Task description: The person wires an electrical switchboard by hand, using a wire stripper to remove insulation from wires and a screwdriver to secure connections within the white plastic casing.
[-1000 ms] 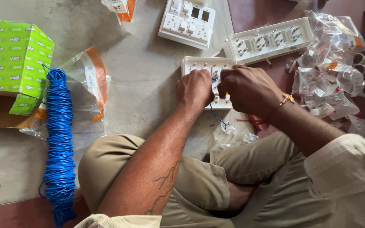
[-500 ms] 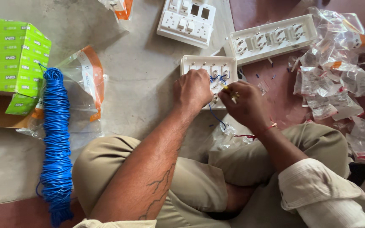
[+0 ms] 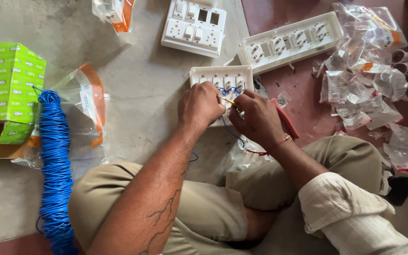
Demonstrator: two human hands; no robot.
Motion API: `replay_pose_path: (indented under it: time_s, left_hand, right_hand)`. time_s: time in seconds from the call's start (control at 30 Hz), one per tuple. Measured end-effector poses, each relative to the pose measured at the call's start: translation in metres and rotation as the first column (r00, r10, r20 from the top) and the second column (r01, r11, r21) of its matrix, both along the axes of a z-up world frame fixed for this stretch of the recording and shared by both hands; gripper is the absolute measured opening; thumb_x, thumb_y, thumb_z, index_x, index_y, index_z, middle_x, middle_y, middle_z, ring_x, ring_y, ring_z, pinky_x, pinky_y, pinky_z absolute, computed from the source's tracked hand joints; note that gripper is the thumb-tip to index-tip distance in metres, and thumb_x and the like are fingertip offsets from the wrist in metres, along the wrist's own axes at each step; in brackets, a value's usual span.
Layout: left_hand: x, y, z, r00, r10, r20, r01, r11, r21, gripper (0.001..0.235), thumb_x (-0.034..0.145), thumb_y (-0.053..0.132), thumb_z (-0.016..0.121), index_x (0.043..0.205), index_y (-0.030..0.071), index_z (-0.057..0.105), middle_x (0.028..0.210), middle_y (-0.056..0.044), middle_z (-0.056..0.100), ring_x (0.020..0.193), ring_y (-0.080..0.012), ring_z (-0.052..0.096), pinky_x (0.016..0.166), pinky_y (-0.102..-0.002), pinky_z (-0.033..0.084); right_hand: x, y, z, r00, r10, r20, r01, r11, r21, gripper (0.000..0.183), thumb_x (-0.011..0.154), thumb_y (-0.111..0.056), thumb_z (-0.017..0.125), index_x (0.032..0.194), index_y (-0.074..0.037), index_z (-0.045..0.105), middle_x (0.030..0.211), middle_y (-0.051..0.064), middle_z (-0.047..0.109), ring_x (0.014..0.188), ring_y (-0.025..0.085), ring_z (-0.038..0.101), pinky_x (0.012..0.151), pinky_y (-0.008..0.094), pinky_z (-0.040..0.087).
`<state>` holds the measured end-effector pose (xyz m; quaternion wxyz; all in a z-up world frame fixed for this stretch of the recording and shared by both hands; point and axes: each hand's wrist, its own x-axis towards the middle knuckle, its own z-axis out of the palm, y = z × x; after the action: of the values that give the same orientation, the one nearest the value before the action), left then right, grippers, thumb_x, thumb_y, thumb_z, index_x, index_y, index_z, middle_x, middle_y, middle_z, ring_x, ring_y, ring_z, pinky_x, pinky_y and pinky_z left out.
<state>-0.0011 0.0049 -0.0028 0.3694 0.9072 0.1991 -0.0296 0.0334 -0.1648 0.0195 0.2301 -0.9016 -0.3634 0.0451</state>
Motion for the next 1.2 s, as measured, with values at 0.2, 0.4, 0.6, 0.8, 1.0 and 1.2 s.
replay_pose_path:
  time_s: [0.2,0.4,0.6,0.8,1.0,1.2]
  left_hand:
    - [0.000,0.002,0.003,0.998,-0.006,-0.061,0.005,1.000,-0.021,0.008,0.072,0.022,0.077,0.078,0.021,0.081,0.090,-0.009,0.078,0.087,-0.0312,0.075,0.080,-0.044,0.060]
    - [0.002,0.002,-0.001,0.998,-0.007,-0.056,0.007,1.000,-0.011,0.009,0.073,0.023,0.077,0.081,0.019,0.081,0.091,-0.010,0.078,0.088,-0.0309,0.075,0.080,-0.044,0.060]
    - [0.002,0.003,-0.001,0.999,0.007,-0.040,-0.007,1.000,-0.014,0.019,0.071,0.027,0.081,0.087,0.018,0.079,0.092,-0.011,0.077,0.088,-0.0309,0.074,0.079,-0.044,0.059]
    - [0.001,0.002,-0.001,0.995,-0.015,-0.102,0.012,0.999,-0.037,0.010,0.073,0.023,0.078,0.081,0.020,0.082,0.091,-0.008,0.078,0.089,-0.0283,0.076,0.081,-0.042,0.060]
    - [0.003,0.002,-0.007,0.998,0.004,-0.061,-0.005,1.000,-0.008,0.018,0.073,0.024,0.079,0.090,0.019,0.080,0.094,-0.010,0.077,0.090,-0.0300,0.075,0.080,-0.043,0.059]
    - [0.003,0.002,-0.005,0.999,0.006,-0.046,-0.006,1.000,-0.014,0.019,0.073,0.024,0.079,0.091,0.018,0.080,0.095,-0.010,0.077,0.091,-0.0297,0.075,0.080,-0.044,0.059]
  right_hand:
    - [0.001,-0.001,0.001,0.999,0.047,-0.002,-0.046,0.994,0.095,0.013,0.087,-0.016,0.069,0.091,-0.004,0.068,0.093,0.014,0.066,0.084,0.036,0.068,0.073,0.045,0.054]
    - [-0.002,-0.001,-0.002,1.000,0.003,-0.004,-0.003,0.998,0.056,0.014,0.092,-0.017,0.069,0.092,-0.003,0.067,0.094,0.015,0.066,0.083,0.037,0.067,0.071,0.047,0.053]
    - [0.003,-0.004,0.006,0.985,0.172,-0.009,-0.170,0.982,0.087,0.017,0.086,-0.009,0.062,0.101,-0.004,0.069,0.102,0.014,0.066,0.089,0.037,0.068,0.072,0.046,0.053]
    - [0.000,-0.002,0.008,0.998,-0.026,-0.058,0.031,0.996,0.082,0.018,0.085,-0.023,0.074,0.090,-0.006,0.071,0.094,0.012,0.067,0.080,0.035,0.069,0.071,0.045,0.055]
    - [0.001,-0.001,-0.008,1.000,0.022,0.016,-0.021,1.000,-0.019,0.020,0.094,-0.023,0.070,0.090,-0.003,0.065,0.099,0.013,0.063,0.087,0.036,0.067,0.073,0.047,0.053]
    - [0.005,-0.008,-0.005,0.994,0.109,0.000,-0.109,0.992,0.065,0.022,0.083,-0.009,0.064,0.104,-0.003,0.068,0.102,0.014,0.064,0.093,0.038,0.066,0.075,0.047,0.053]
